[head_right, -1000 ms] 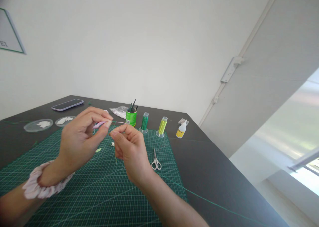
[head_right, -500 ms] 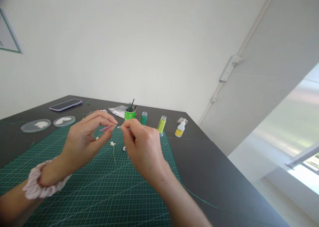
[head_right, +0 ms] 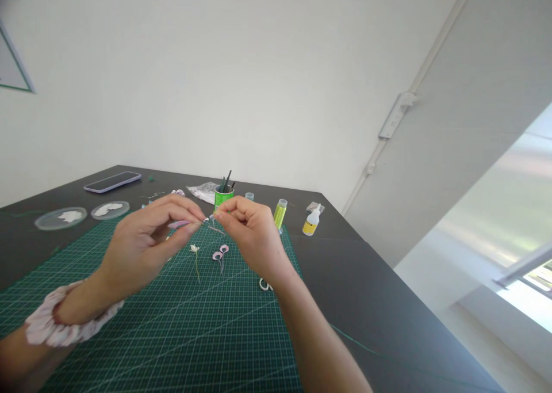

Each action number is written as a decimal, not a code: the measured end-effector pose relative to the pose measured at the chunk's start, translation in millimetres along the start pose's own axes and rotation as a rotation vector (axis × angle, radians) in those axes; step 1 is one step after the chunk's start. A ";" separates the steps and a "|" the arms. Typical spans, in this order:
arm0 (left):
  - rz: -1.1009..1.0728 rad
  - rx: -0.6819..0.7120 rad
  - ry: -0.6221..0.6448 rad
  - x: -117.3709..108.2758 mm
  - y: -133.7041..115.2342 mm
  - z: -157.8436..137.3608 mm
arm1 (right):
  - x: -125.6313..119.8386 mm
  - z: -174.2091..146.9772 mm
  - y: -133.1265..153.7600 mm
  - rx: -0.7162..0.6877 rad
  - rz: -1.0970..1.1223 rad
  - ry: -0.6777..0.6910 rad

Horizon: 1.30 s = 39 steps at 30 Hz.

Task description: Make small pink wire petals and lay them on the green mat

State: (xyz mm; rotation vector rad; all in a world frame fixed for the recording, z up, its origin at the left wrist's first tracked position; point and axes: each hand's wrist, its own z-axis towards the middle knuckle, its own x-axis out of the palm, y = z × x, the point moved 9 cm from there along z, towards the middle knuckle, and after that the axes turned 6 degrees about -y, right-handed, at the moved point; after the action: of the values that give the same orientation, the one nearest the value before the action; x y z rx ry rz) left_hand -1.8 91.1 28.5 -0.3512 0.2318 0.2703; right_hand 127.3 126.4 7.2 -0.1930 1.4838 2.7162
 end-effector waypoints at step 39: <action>0.148 0.117 0.041 3.3 -2.0 -2.6 | 0.5 -10.7 21.5 -0.226 -0.392 -0.068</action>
State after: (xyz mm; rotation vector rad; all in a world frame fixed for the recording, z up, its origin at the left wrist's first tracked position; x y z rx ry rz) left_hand 1.5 89.1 25.9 -0.2240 0.3133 0.3940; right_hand 125.7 105.8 19.4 -0.3532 0.9934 2.5303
